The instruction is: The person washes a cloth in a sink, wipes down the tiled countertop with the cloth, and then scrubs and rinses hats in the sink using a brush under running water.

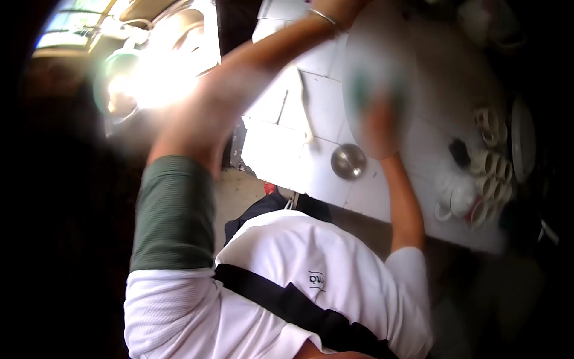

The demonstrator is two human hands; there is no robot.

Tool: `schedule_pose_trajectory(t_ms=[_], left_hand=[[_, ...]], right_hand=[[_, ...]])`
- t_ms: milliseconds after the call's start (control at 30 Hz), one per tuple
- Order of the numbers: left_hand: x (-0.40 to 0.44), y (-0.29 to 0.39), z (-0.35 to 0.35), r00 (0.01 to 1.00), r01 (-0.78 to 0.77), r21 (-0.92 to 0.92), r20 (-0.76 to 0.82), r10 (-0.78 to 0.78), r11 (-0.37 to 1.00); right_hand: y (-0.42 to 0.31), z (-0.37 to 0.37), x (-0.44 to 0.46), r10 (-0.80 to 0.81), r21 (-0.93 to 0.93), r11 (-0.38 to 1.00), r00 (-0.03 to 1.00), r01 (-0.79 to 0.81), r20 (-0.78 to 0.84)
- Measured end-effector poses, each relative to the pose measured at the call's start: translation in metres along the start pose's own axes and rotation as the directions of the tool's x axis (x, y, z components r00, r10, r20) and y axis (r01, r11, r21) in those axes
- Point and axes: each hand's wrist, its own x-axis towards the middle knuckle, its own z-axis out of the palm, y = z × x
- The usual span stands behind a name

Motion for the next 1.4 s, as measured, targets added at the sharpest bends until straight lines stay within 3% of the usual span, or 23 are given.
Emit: schedule_pose_trajectory(t_ms=[33, 67, 133, 200, 233, 300, 367, 467, 533, 633, 700, 800, 900, 1000, 1067, 1167, 1267, 1367, 1400], left_hand=[[-0.009, -0.021, 0.076, 0.948, 0.097, 0.109, 0.293, -0.125, 0.989], [-0.027, -0.014, 0.092, 0.944, -0.267, -0.116, -0.233, 0.235, 0.957], [-0.037, -0.017, 0.138, 0.993, -0.121, -0.044, 0.000, 0.121, 0.992], [-0.056, 0.001, 0.125, 0.982, 0.088, -0.165, 0.179, -0.057, 0.982], [-0.068, 0.003, 0.123, 0.975, 0.100, -0.166, 0.214, -0.063, 0.981], [-0.100, 0.003, 0.113, 0.980, 0.160, -0.133, 0.140, -0.142, 0.978], [-0.140, 0.003, 0.077, 0.964, 0.257, 0.021, 0.066, -0.257, 0.966], [-0.199, -0.014, 0.070, 0.832, 0.473, 0.247, 0.189, -0.521, 0.846], [-0.213, -0.013, 0.068, 0.651, 0.619, 0.261, 0.358, -0.670, 0.741], [-0.223, -0.013, 0.072, 0.542, 0.748, 0.139, 0.436, -0.718, 0.649], [-0.244, -0.028, 0.077, 0.655, 0.721, 0.010, 0.317, -0.686, 0.693], [-0.267, -0.049, 0.054, 0.758, 0.651, -0.112, 0.161, -0.632, 0.751], [-0.284, -0.057, 0.001, 0.626, 0.779, -0.214, 0.225, -0.747, 0.589], [-0.307, -0.064, -0.040, 0.580, 0.810, -0.237, 0.183, -0.794, 0.537], [-0.314, -0.064, -0.054, 0.512, 0.848, -0.273, 0.207, -0.834, 0.453], [-0.341, -0.070, -0.094, 0.407, 0.869, -0.404, 0.257, -0.876, 0.286], [-0.355, -0.076, -0.107, 0.419, 0.874, -0.374, 0.255, -0.872, 0.310], [-0.371, -0.088, -0.122, 0.416, 0.874, -0.387, 0.289, -0.862, 0.292], [-0.378, -0.093, -0.126, 0.438, 0.869, -0.380, 0.292, -0.850, 0.317]], right_hand=[[0.001, 0.015, 0.007, -0.003, 0.015, 1.000, 1.000, 0.002, 0.013], [0.000, 0.024, 0.015, -0.008, 0.016, 1.000, 1.000, 0.008, 0.018], [-0.011, 0.033, 0.033, -0.017, 0.110, 0.994, 0.998, 0.011, 0.061], [-0.021, 0.034, 0.045, -0.071, 0.163, 0.985, 0.995, 0.059, 0.066], [-0.026, 0.031, 0.049, -0.095, 0.182, 0.980, 0.991, 0.077, 0.090], [-0.015, 0.059, 0.048, -0.047, 0.198, 0.980, 0.995, 0.029, 0.087], [-0.018, 0.054, 0.051, -0.068, 0.173, 0.984, 0.990, 0.046, 0.123], [-0.030, 0.052, 0.057, -0.091, 0.167, 0.983, 0.990, 0.072, 0.108], [-0.036, 0.061, 0.068, -0.099, 0.158, 0.984, 0.989, 0.082, 0.106], [-0.049, 0.078, 0.086, -0.099, 0.138, 0.987, 0.989, 0.084, 0.108], [-0.055, 0.100, 0.093, -0.075, 0.108, 0.992, 0.995, 0.068, 0.060], [-0.069, 0.132, 0.110, 0.079, 0.008, 0.997, 0.996, -0.078, -0.045], [-0.083, 0.163, 0.140, 0.275, 0.011, 0.961, 0.948, -0.277, -0.159], [-0.090, 0.205, 0.180, 0.527, 0.010, 0.841, 0.813, -0.542, -0.249], [-0.093, 0.220, 0.192, 0.588, -0.029, 0.782, 0.753, -0.622, -0.297], [-0.121, 0.217, 0.228, 0.654, -0.192, 0.719, 0.744, -0.668, -0.137], [-0.139, 0.190, 0.234, 0.673, -0.348, 0.724, 0.721, -0.596, 0.165], [-0.160, 0.168, 0.210, 0.550, -0.400, 0.813, 0.783, -0.423, 0.290], [-0.160, 0.178, 0.194, 0.460, -0.318, 0.865, 0.866, -0.388, 0.195]])
